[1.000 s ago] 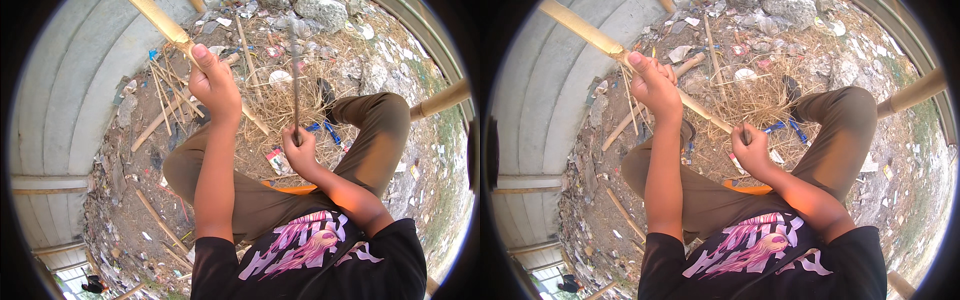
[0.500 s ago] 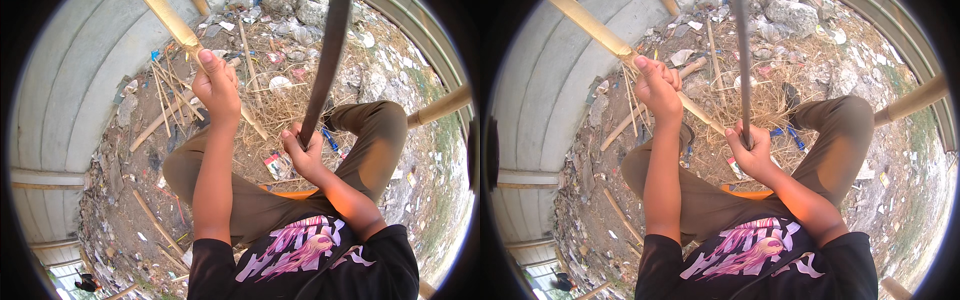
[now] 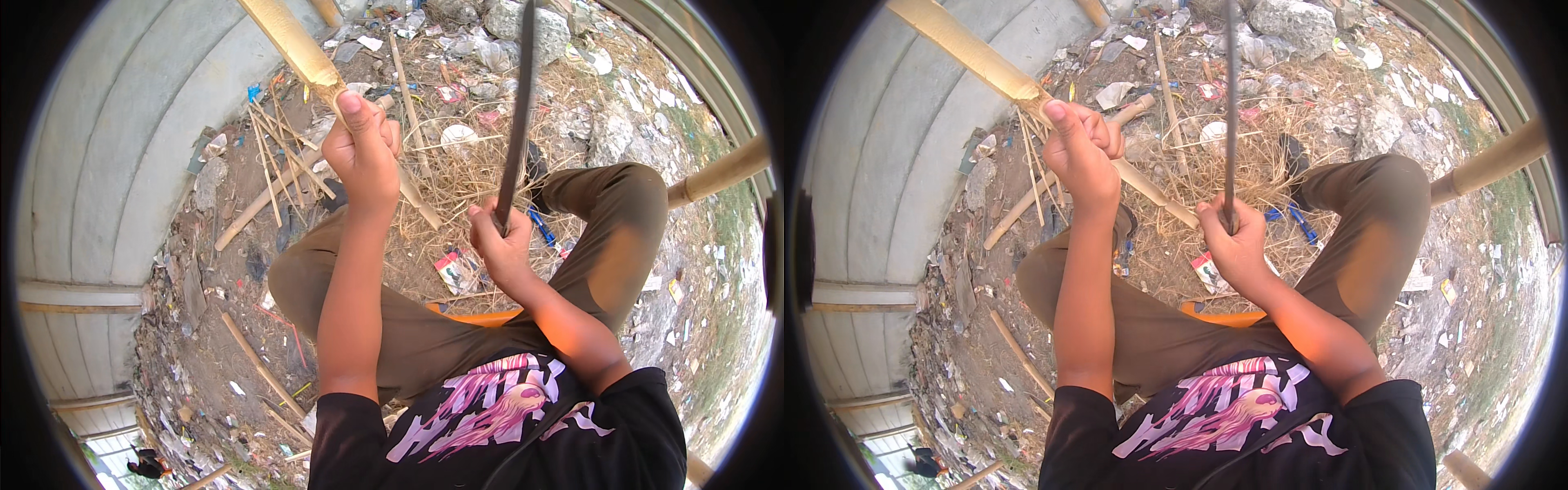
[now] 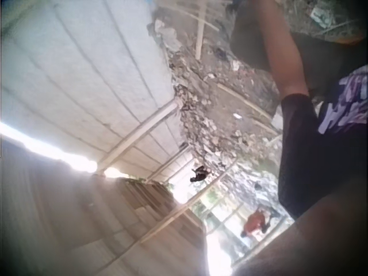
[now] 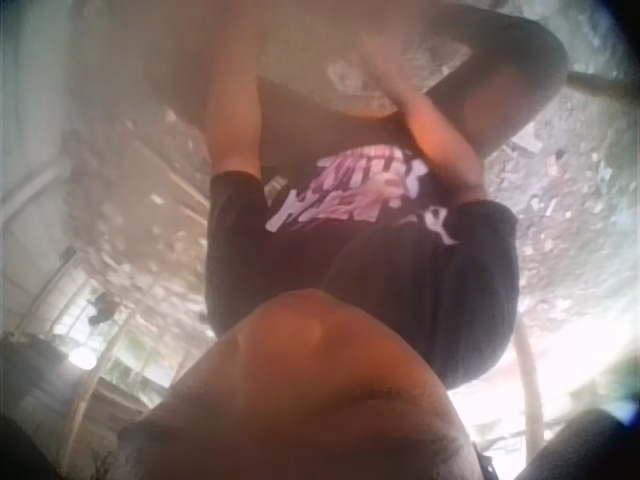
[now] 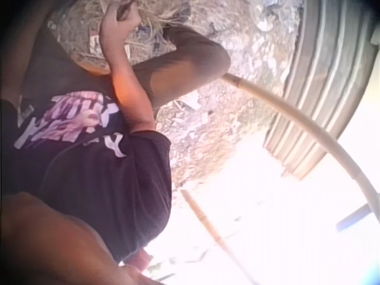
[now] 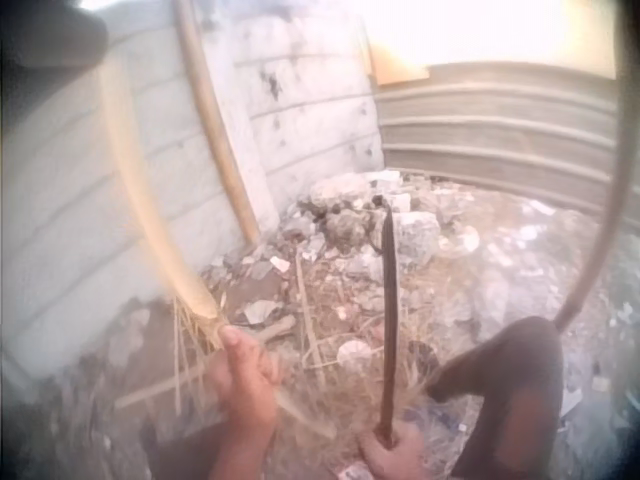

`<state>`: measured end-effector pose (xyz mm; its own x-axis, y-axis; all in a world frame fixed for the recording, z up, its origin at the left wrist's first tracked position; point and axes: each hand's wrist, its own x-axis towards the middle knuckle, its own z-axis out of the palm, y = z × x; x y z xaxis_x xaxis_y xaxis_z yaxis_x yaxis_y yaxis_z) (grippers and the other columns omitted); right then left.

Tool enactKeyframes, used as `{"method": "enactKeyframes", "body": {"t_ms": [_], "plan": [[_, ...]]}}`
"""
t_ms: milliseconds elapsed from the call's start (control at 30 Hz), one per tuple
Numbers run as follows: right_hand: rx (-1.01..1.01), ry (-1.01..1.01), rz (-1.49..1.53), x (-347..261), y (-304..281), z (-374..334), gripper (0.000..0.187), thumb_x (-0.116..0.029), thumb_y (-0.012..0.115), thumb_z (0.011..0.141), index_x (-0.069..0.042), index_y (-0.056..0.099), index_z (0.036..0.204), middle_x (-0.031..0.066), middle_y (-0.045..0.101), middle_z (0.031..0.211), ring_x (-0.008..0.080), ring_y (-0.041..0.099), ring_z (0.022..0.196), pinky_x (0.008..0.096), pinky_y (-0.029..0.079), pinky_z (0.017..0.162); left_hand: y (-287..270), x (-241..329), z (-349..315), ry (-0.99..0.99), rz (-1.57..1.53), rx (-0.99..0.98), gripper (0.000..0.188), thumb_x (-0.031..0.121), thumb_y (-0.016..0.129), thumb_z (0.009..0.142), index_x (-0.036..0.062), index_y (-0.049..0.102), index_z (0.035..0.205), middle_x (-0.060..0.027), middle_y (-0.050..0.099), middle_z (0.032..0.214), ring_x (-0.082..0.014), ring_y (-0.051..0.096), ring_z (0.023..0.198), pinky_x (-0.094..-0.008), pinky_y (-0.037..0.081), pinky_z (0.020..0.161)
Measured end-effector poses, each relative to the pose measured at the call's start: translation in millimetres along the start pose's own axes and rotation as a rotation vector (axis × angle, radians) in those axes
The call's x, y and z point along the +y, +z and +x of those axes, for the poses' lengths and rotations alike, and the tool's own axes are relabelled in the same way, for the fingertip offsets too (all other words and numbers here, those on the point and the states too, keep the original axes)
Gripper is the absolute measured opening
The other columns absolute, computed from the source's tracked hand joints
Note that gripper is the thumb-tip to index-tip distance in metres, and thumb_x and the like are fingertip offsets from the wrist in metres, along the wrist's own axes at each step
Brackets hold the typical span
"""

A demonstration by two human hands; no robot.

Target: The person sits on the ground and uses a large knife to shave and sharpen a long wooden stick. They hold the stick with one hand and carefully scrape the blade along its length to create a pointed tip. Later, they use a blue utility knife to further refine the stick's surface.

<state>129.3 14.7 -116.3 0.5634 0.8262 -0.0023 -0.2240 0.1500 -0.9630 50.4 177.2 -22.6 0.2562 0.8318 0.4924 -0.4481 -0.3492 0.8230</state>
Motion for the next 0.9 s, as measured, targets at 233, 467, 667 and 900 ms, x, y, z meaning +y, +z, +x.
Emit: {"method": "enactKeyframes", "body": {"t_ms": [233,467,667,900], "plan": [[-0.253,0.962,0.085,43.3,2.3,-8.1,0.034,-0.011,0.059,0.092,-0.01,0.041,0.064,-0.0001,0.04,0.049,0.0088,0.037,0.039,0.0278,0.027,0.039,13.5,-4.5,-12.4,0.051,-0.13,-0.136,0.05,0.04,0.05,0.105,0.011,0.036,0.067,0.0069,0.029,0.056,-0.0027,0.025,0.047,-0.0242,0.02,0.042],[-0.045,0.101,-0.167,19.1,1.5,-1.9,0.028,-0.015,0.065,0.093,-0.003,0.055,0.069,-0.0052,0.049,0.055,0.0037,0.042,0.048,0.0273,0.033,0.045,0.8,-1.9,-3.4,0.046,0.008,-0.029,0.057,0.052,0.044,0.104,0.0104,0.034,0.067,0.0042,0.026,0.055,-0.0057,0.023,0.045,-0.0261,0.017,0.043],[0.073,0.249,0.117,55.4,9.4,-25.7,0.025,-0.011,0.06,0.092,-0.005,0.05,0.07,-0.0034,0.045,0.053,0.0052,0.042,0.045,0.0275,0.03,0.041,11.3,-8.1,1.0,0.072,0.035,-0.004,0.056,0.052,0.046,0.104,0.0105,0.036,0.068,0.0047,0.028,0.056,-0.0055,0.024,0.045,-0.0258,0.018,0.043],[-0.167,0.655,-0.073,44.5,6.7,-12.8,0.021,-0.009,0.061,0.087,-0.003,0.053,0.068,-0.0008,0.046,0.051,0.0085,0.037,0.04,0.0296,0.028,0.04,1.4,-8.0,0.9,0.058,0.023,0.051,0.056,0.053,0.047,0.103,0.0123,0.032,0.067,0.0057,0.027,0.058,-0.0048,0.023,0.045,-0.0252,0.019,0.042]]}}
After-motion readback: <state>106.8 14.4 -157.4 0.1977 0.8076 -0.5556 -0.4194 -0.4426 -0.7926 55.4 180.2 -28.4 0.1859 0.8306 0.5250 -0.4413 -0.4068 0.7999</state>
